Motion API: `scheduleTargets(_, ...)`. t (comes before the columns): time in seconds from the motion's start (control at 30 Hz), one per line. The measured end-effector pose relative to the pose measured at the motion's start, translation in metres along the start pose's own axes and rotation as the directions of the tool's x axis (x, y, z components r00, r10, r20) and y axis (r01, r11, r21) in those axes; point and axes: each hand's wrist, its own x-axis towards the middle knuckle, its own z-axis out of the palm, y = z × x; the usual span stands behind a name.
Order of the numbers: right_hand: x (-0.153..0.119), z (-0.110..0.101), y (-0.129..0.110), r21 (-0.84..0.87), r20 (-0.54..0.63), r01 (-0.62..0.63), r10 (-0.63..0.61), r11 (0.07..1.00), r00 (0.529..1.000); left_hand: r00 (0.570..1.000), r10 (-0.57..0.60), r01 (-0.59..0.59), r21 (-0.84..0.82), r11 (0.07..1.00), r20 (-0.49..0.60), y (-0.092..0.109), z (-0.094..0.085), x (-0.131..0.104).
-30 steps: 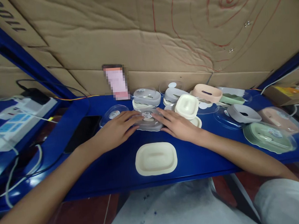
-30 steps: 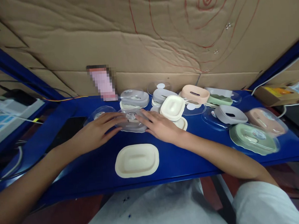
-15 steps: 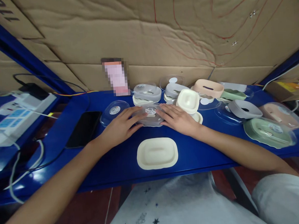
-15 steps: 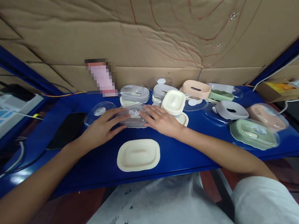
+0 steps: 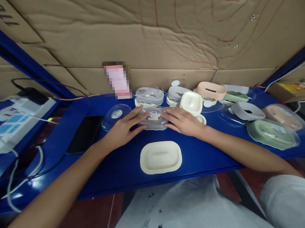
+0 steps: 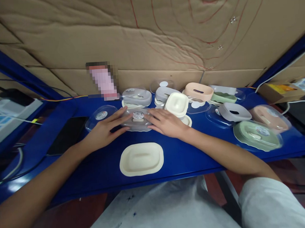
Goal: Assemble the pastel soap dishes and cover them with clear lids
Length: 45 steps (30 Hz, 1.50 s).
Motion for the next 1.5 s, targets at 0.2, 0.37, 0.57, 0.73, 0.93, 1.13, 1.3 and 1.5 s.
scheduleTargets(0.2, -0.003, -0.018, -0.02, -0.091, 0.02, 0.043, -0.041, 0.995, 0.999, 0.996, 0.011, 0.003, 0.161, 0.987, -0.086, -0.006, -0.005, 0.0)
scheduleTargets(0.37, -0.021, -0.039, -0.05, 0.041, 0.11, 0.323, -0.325, 0.946, 0.939, 0.973, 0.07, 0.004, 0.319, 0.948, -0.221, 0.022, -0.017, -0.006)
scheduleTargets(0.57, -0.032, -0.054, -0.017, -0.291, 0.077, 0.0, 0.023, 0.957, 0.997, 0.871, 0.475, -0.486, 0.078, 0.87, 0.123, 0.1, -0.005, -0.022)
scheduleTargets(0.73, -0.04, -0.057, 0.005, -0.295, -0.019, -0.056, 0.053, 0.954, 0.998, 0.85, 0.477, -0.524, 0.257, 0.812, 0.225, 0.115, 0.025, -0.006)
scheduleTargets(0.93, -0.043, -0.071, -0.02, -0.176, -0.193, 0.001, -0.035, 0.984, 0.981, 0.851, 0.523, -0.51, 0.319, 0.799, 0.051, 0.103, 0.035, 0.005)
scheduleTargets(1.13, -0.045, -0.059, -0.057, -0.222, -0.16, 0.146, -0.184, 0.964, 0.97, 0.781, 0.612, -0.526, 0.396, 0.753, -0.127, 0.091, 0.006, -0.003)
scheduleTargets(1.3, -0.043, -0.046, -0.068, -0.058, -0.025, 0.238, -0.24, 0.97, 0.971, 0.817, 0.565, -0.565, 0.363, 0.741, 0.119, 0.081, 0.003, 0.003)
scheduleTargets(1.5, -0.052, -0.04, -0.065, 0.063, 0.091, 0.251, -0.256, 0.966, 0.962, 0.822, 0.538, -0.567, 0.354, 0.744, 0.186, 0.087, 0.014, 0.002)
